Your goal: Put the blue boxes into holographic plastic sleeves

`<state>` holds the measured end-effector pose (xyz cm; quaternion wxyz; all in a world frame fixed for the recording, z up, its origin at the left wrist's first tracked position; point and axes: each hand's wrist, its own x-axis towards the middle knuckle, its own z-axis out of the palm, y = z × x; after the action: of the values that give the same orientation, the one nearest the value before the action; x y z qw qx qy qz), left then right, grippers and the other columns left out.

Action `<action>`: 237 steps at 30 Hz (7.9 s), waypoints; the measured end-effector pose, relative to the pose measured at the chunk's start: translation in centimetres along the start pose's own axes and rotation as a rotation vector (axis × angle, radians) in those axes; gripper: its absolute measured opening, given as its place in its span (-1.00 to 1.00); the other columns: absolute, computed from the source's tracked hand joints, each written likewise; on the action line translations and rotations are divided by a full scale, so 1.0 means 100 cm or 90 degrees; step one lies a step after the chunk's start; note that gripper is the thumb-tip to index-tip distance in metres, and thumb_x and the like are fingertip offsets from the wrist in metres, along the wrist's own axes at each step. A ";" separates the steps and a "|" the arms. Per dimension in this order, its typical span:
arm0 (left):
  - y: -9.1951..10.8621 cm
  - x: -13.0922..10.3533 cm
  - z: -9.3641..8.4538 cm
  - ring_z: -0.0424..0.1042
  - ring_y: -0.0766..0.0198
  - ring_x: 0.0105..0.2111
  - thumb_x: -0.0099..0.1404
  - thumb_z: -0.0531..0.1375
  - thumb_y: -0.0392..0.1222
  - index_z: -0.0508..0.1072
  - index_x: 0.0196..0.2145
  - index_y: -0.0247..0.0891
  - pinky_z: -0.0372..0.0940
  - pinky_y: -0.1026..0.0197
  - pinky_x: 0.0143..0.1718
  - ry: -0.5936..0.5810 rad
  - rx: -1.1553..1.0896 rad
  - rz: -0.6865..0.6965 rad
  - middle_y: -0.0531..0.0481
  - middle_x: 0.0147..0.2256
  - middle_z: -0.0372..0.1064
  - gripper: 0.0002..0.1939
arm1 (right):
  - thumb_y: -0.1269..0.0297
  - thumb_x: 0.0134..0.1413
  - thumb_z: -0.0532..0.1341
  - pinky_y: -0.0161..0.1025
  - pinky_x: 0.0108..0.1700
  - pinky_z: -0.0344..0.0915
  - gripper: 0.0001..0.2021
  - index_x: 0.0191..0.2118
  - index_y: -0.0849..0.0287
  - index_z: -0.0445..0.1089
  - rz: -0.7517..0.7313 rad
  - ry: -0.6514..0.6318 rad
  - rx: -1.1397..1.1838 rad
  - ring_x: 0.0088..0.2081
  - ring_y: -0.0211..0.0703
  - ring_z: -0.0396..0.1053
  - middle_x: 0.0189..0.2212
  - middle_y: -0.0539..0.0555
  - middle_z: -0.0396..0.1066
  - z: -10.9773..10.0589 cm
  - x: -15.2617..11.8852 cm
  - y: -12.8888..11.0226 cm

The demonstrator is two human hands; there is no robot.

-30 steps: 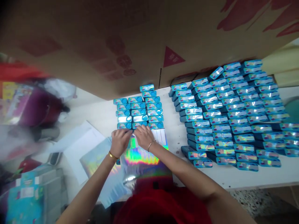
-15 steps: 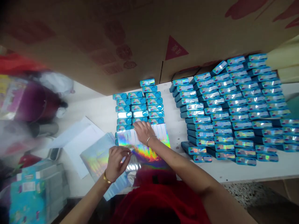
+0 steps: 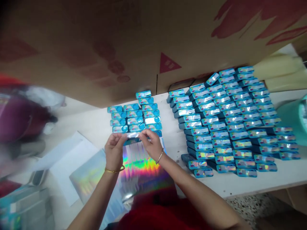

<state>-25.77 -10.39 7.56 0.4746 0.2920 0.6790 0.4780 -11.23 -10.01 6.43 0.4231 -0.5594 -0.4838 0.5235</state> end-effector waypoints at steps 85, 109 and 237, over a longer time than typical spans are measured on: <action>-0.066 -0.011 -0.087 0.30 0.03 -0.02 0.31 0.08 -0.27 0.44 -0.09 -0.07 0.11 -0.02 -0.10 -0.247 0.829 0.493 -0.14 0.00 0.39 -0.74 | 0.32 0.32 -0.07 -0.04 0.07 0.00 -0.70 -0.04 0.12 0.37 -0.212 -0.171 -0.621 -0.03 0.02 0.19 -0.03 0.17 0.37 0.054 -0.030 0.068; -0.018 0.007 0.027 0.34 0.33 -0.39 0.08 0.29 -0.15 0.38 -0.46 -0.25 0.24 0.25 -0.23 -0.009 0.030 0.075 0.08 -0.47 0.33 -0.83 | 0.08 0.14 0.14 -0.30 -0.30 0.17 -0.69 -0.53 0.14 0.26 -0.051 0.045 -0.086 -0.46 -0.25 0.21 -0.57 -0.05 0.22 -0.026 0.016 0.015; -0.026 0.058 0.113 0.22 -0.05 -0.01 0.26 0.06 -0.29 0.41 -0.02 -0.17 0.09 -0.06 -0.10 -0.023 0.671 0.354 -0.19 0.03 0.29 -0.66 | 0.31 0.13 0.09 -0.24 -0.21 0.27 -0.60 0.09 0.20 0.36 -0.022 0.159 -0.193 -0.38 -0.22 0.25 -0.44 -0.02 0.26 -0.084 0.090 0.096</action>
<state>-17.37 -2.24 2.02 0.1342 0.6629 0.7149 0.1777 -2.11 -2.58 -3.80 0.3996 -0.6691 -0.5105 0.3634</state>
